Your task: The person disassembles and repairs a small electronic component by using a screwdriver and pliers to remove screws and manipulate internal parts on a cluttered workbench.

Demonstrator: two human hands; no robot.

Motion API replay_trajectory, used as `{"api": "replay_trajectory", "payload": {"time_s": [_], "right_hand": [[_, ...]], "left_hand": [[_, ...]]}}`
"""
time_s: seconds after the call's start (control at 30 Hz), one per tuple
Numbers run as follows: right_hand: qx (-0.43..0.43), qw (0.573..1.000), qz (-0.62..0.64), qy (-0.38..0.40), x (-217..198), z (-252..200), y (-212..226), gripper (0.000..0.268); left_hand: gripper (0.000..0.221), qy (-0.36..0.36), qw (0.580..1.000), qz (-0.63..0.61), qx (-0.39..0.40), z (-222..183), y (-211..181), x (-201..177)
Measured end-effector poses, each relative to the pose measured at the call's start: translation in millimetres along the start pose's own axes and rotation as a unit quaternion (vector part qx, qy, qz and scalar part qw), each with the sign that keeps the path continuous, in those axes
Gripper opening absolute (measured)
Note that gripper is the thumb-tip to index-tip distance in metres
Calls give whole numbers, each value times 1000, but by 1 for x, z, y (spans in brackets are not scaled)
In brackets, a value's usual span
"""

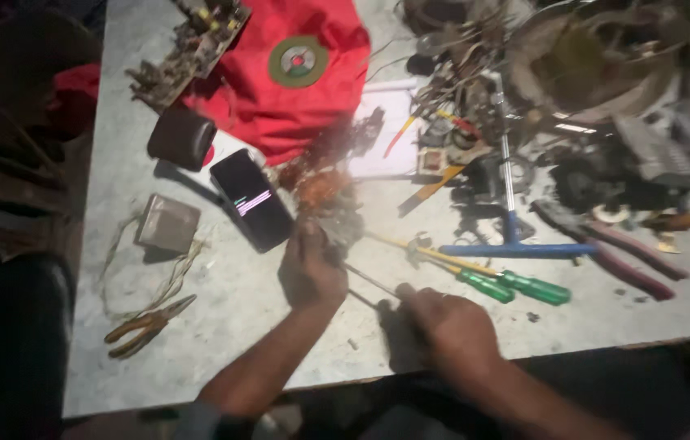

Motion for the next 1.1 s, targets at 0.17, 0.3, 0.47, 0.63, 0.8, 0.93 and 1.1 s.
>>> {"api": "replay_trajectory", "payload": {"time_s": [0.17,0.3,0.47,0.63,0.8,0.93,1.1], "right_hand": [[-40,994,-65,-85,-22,-6,-1,66],[159,941,297,-41,-29,2,-51,49],[371,774,509,66,-14,-9,-91,37],[327,859,384,84,-16,-4,-116,36],[56,980,-23,-189,-59,6,-75,37],[78,985,5,-152,-61,22,-71,34],[287,941,147,103,-28,39,-110,21]], "left_hand": [[47,132,944,-300,37,6,1,38],[42,178,909,-363,100,24,0,68],[44,221,893,-387,68,18,-15,110],[53,176,971,26,162,-5,-55,106],[29,72,923,249,285,-5,-60,107],[36,33,867,304,393,10,-48,107],[50,144,983,-113,14,37,-20,112]]}}
Point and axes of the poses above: each hand's wrist, its own z-axis towards the middle knuckle, its own x-axis out of the palm, y = z × x, the point moved 6 cm from there along z, towards the middle knuckle, and after that the axes turned 4 degrees about -z, right-handed, at the moved point
